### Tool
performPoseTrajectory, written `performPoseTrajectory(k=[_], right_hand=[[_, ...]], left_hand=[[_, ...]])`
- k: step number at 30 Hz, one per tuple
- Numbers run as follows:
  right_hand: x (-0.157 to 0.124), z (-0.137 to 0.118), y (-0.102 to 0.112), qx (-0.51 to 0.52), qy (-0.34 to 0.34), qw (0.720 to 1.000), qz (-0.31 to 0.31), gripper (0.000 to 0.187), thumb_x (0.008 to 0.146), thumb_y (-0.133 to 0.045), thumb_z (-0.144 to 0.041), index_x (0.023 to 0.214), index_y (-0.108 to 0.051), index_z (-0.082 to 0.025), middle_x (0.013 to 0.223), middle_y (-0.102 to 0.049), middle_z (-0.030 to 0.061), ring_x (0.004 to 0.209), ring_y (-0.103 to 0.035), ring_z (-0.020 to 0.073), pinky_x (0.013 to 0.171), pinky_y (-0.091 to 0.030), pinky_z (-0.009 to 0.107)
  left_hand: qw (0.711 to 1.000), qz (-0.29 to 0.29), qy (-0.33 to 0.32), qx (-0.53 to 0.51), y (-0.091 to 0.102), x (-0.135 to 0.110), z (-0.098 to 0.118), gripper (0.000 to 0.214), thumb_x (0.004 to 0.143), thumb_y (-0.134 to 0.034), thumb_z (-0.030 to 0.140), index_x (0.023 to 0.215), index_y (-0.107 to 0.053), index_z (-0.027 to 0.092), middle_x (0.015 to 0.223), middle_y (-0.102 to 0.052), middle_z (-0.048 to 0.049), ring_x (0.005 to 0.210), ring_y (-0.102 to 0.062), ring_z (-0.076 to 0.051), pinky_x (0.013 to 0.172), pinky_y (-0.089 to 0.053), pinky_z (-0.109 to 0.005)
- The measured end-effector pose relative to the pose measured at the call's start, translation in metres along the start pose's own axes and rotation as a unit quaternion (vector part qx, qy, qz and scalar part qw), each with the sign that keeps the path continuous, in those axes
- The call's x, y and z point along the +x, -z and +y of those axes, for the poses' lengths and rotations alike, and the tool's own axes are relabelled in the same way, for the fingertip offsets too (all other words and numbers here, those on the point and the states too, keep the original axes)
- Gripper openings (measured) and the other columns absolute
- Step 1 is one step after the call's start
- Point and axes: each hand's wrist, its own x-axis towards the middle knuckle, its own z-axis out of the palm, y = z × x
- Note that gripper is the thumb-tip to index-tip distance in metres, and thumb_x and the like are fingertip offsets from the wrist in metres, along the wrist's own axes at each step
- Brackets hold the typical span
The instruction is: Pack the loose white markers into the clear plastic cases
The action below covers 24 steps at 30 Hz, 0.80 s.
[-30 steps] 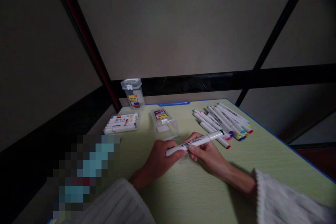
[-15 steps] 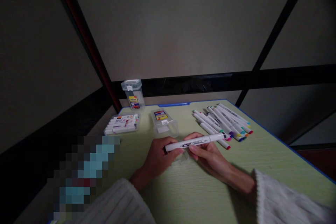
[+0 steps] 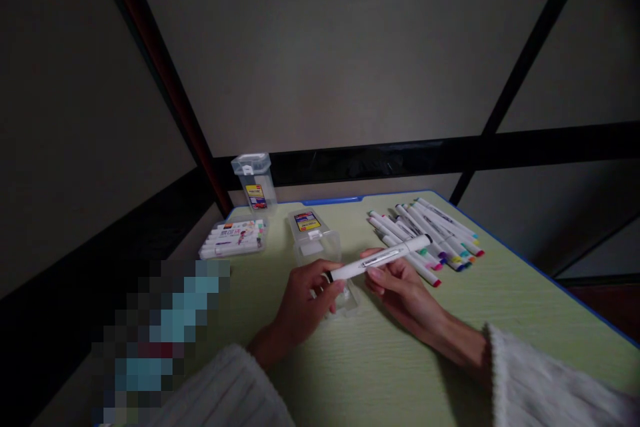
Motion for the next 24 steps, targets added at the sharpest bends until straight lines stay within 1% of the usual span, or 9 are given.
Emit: performPoseTrajectory(k=[5, 8, 11, 17, 21, 24], right_hand=[[-0.0024, 0.0003, -0.0012, -0.02, -0.011, 1.0, -0.022, 0.029, 0.06, -0.074, -0.033, 0.083, -0.064, -0.019, 0.048, -0.045, -0.0062, 0.045, -0.035, 0.0067, 0.043, -0.028, 0.021], [-0.003, 0.0005, -0.0019, -0.023, -0.021, 0.999, -0.028, 0.03, 0.06, -0.074, -0.035, 0.083, -0.065, -0.018, 0.046, -0.045, -0.0062, 0.044, -0.035, 0.0069, 0.044, -0.028, 0.021], [-0.0034, 0.0005, -0.0025, -0.025, -0.027, 0.999, -0.04, 0.031, 0.06, -0.073, -0.038, 0.081, -0.065, -0.017, 0.047, -0.046, -0.0055, 0.044, -0.036, 0.0069, 0.045, -0.029, 0.021], [-0.0049, 0.0008, -0.0044, -0.032, -0.027, 0.996, -0.079, 0.031, 0.065, -0.068, -0.045, 0.075, -0.063, -0.016, 0.045, -0.043, -0.0059, 0.045, -0.037, 0.0073, 0.048, -0.03, 0.022], [-0.0057, 0.0045, -0.0023, -0.042, -0.022, 0.99, -0.13, 0.033, 0.068, -0.064, -0.048, 0.069, -0.059, -0.015, 0.046, -0.039, -0.0061, 0.045, -0.033, 0.0068, 0.046, -0.026, 0.021], [-0.0057, 0.0086, 0.0018, -0.064, -0.022, 0.983, -0.169, 0.035, 0.071, -0.061, -0.049, 0.067, -0.055, -0.015, 0.048, -0.037, -0.0065, 0.045, -0.033, 0.0065, 0.045, -0.025, 0.02]], left_hand=[[0.999, -0.033, -0.002, 0.01, -0.0031, -0.0032, 0.0053, 0.018, 0.071, -0.054, 0.028, 0.073, -0.06, 0.012, 0.046, -0.048, 0.0052, 0.037, -0.045, -0.006, 0.039, -0.034, -0.016], [0.999, -0.04, -0.017, 0.027, -0.0038, -0.0039, 0.0063, 0.018, 0.072, -0.053, 0.028, 0.065, -0.057, 0.013, 0.045, -0.046, 0.005, 0.039, -0.043, -0.006, 0.04, -0.033, -0.016], [0.997, -0.045, -0.033, 0.052, -0.0043, -0.0043, 0.0053, 0.02, 0.072, -0.052, 0.029, 0.06, -0.056, 0.013, 0.044, -0.046, 0.0047, 0.04, -0.041, -0.006, 0.042, -0.031, -0.017], [0.993, -0.07, -0.051, 0.083, -0.0064, -0.0062, 0.0046, 0.016, 0.067, -0.061, 0.026, 0.059, -0.058, 0.013, 0.046, -0.045, 0.0053, 0.042, -0.037, -0.005, 0.044, -0.03, -0.017], [0.989, -0.112, -0.072, 0.064, -0.0079, -0.0084, 0.0055, 0.019, 0.063, -0.068, 0.027, 0.056, -0.059, 0.012, 0.046, -0.044, 0.0059, 0.042, -0.036, -0.004, 0.042, -0.029, -0.016], [0.985, -0.148, -0.076, 0.048, -0.0091, -0.0092, 0.0053, 0.02, 0.059, -0.072, 0.031, 0.063, -0.063, 0.013, 0.048, -0.048, 0.0054, 0.042, -0.038, -0.005, 0.042, -0.03, -0.016]])
